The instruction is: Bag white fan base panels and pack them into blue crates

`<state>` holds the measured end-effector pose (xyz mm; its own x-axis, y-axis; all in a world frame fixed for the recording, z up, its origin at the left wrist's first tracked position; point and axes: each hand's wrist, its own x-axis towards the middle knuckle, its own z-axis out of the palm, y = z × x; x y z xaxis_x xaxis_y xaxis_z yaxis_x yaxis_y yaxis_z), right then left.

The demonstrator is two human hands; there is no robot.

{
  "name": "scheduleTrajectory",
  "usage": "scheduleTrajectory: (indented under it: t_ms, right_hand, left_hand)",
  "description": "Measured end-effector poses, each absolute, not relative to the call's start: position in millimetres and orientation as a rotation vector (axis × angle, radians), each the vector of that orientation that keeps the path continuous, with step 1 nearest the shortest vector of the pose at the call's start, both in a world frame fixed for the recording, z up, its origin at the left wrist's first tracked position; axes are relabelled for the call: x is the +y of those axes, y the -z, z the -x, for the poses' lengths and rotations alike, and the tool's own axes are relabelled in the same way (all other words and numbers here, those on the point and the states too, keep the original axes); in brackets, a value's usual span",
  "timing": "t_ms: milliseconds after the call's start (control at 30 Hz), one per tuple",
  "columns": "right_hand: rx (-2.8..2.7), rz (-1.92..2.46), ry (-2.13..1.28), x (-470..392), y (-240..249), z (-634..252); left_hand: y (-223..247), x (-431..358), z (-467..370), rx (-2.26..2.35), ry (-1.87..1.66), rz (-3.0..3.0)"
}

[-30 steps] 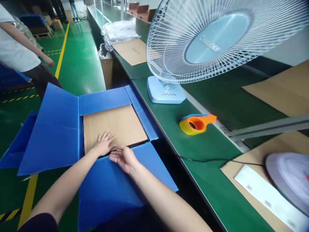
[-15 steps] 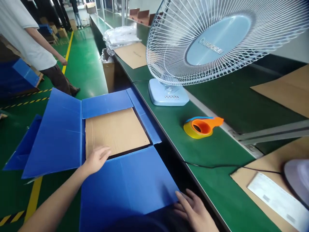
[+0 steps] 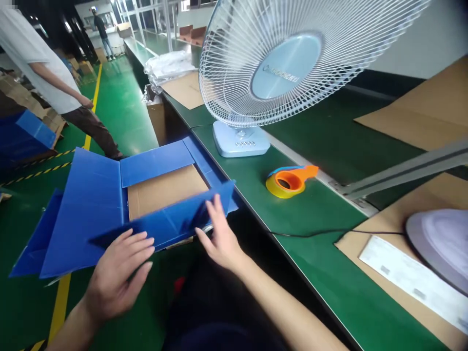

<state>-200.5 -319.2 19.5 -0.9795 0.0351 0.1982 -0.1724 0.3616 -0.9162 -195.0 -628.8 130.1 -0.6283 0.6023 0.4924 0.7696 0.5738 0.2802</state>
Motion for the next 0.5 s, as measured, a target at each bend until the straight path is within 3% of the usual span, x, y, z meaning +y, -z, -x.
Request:
scheduleTrajectory:
  t_ms: [100,267,367,500]
  right_hand:
    - [-2.958,-0.415,-1.087,-327.7,16.7,256.0]
    - [-3.144,-0.395,-0.945,-327.7,62.8,280.2]
    - [-3.144,-0.455,-0.852,-324.0,72.1,269.5]
    - [-3.116,-0.486,-0.751,-322.2,77.9,260.5]
  left_hand:
    - [-66.5,-618.3,229.9,-2.567,0.645,0.929]
    - [55.8,-607.8,275.6,-3.085,0.38,0.675]
    - [81.3,-608.0,269.9,-3.01,0.523,0.645]
    - [79.4,-626.0,212.7,-2.762,0.931,0.614]
